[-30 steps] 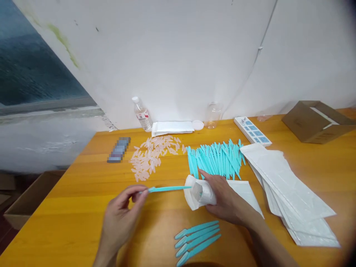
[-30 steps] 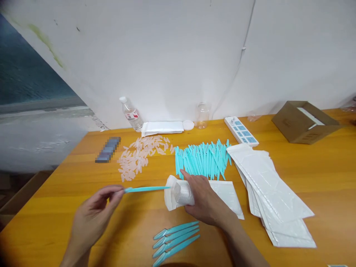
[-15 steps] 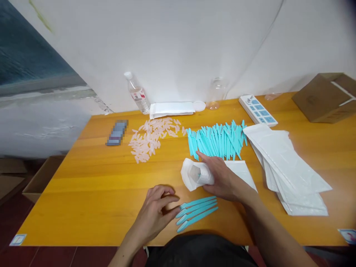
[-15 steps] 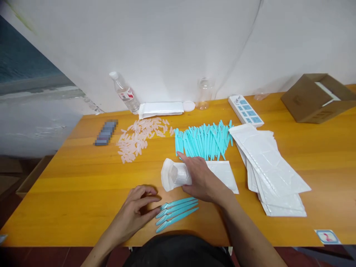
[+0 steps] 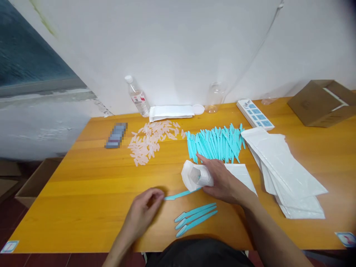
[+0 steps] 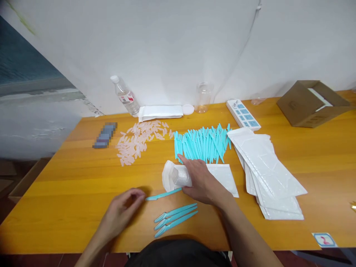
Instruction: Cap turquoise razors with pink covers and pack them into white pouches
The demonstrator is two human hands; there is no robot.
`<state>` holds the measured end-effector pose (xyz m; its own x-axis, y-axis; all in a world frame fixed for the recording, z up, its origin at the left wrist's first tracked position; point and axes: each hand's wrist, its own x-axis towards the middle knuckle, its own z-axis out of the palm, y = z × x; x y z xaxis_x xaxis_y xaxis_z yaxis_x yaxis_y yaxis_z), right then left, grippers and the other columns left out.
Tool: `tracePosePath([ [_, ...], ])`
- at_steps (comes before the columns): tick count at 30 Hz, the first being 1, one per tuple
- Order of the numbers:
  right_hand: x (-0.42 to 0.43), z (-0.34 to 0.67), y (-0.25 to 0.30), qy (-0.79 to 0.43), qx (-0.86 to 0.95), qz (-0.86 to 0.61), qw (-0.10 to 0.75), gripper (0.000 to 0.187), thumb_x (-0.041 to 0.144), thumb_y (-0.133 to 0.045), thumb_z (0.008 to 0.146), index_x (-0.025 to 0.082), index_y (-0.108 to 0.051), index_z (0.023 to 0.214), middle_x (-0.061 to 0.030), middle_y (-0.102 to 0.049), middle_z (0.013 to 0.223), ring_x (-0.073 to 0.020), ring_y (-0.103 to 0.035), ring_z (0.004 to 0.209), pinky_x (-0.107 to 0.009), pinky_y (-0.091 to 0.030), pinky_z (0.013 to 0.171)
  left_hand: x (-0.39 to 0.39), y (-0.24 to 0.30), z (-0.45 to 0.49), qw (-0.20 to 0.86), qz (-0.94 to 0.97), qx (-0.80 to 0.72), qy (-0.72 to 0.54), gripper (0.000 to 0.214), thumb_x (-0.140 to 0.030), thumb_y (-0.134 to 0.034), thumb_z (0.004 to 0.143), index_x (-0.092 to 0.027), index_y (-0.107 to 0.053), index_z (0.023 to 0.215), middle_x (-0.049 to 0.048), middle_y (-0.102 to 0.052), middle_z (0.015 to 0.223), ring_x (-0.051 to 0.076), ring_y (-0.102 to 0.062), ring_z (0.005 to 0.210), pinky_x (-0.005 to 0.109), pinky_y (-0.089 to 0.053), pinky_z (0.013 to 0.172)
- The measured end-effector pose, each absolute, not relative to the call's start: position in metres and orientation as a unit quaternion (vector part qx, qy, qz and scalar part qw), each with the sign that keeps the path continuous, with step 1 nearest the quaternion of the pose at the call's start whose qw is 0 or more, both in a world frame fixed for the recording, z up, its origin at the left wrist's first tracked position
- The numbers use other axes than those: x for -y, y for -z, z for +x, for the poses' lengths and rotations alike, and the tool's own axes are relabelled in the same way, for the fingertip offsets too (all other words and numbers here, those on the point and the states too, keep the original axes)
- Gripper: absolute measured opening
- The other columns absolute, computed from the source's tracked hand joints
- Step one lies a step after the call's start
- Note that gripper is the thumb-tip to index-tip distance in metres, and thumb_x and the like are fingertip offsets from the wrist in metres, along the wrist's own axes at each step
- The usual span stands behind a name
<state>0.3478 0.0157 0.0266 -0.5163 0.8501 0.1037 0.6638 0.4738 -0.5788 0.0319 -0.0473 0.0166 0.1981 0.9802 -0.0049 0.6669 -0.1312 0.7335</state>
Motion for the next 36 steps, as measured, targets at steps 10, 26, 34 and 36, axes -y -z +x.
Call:
tracePosePath([
  [10, -0.013, 0.348, -0.027, -0.243, 0.835, -0.456, 0.189, 0.093, 0.016, -0.058, 0.074, 0.022, -0.018, 0.158, -0.015, -0.051, 0.146, -0.0332, -0.048, 0.132, -0.051, -0.035, 0.108, 0.053, -0.011, 0.038, 0.241, 0.781, -0.537, -0.209, 0.02, -0.032, -0.057, 0.097, -0.024, -0.074, 0.102, 0.0078, -0.072, 0.101, 0.021, -0.069, 0.094, 0.032, -0.056, 0.085],
  [26, -0.008, 0.337, -0.031, -0.254, 0.842, -0.427, 0.209, 0.096, 0.013, -0.06, 0.07, 0.021, -0.02, 0.157, -0.0155, -0.051, 0.146, -0.0323, -0.048, 0.132, -0.051, -0.038, 0.109, 0.016, -0.052, 0.087, 0.183, 0.826, -0.456, -0.277, 0.04, -0.028, -0.056, 0.097, -0.035, -0.061, 0.136, 0.0093, -0.065, 0.117, 0.025, -0.062, 0.108, 0.04, -0.054, 0.092],
  [34, -0.011, 0.344, -0.032, -0.265, 0.824, -0.436, 0.246, 0.097, 0.016, -0.062, 0.072, 0.024, -0.018, 0.158, -0.0144, -0.052, 0.144, -0.0336, -0.049, 0.13, -0.052, -0.038, 0.108, 0.07, -0.024, 0.046, 0.209, 0.832, -0.466, -0.216, 0.034, -0.041, -0.08, 0.076, -0.034, -0.074, 0.108, 0.0075, -0.071, 0.094, 0.027, -0.068, 0.085, 0.039, -0.061, 0.072],
  [36, -0.011, 0.343, -0.032, -0.266, 0.821, -0.434, 0.259, 0.097, 0.017, -0.063, 0.073, 0.025, -0.017, 0.159, -0.0139, -0.052, 0.143, -0.0332, -0.048, 0.131, -0.051, -0.037, 0.11, 0.078, -0.016, 0.045, 0.202, 0.837, -0.468, -0.202, 0.026, -0.036, -0.077, 0.079, -0.035, -0.075, 0.105, 0.0058, -0.07, 0.089, 0.026, -0.068, 0.081, 0.039, -0.06, 0.068],
])
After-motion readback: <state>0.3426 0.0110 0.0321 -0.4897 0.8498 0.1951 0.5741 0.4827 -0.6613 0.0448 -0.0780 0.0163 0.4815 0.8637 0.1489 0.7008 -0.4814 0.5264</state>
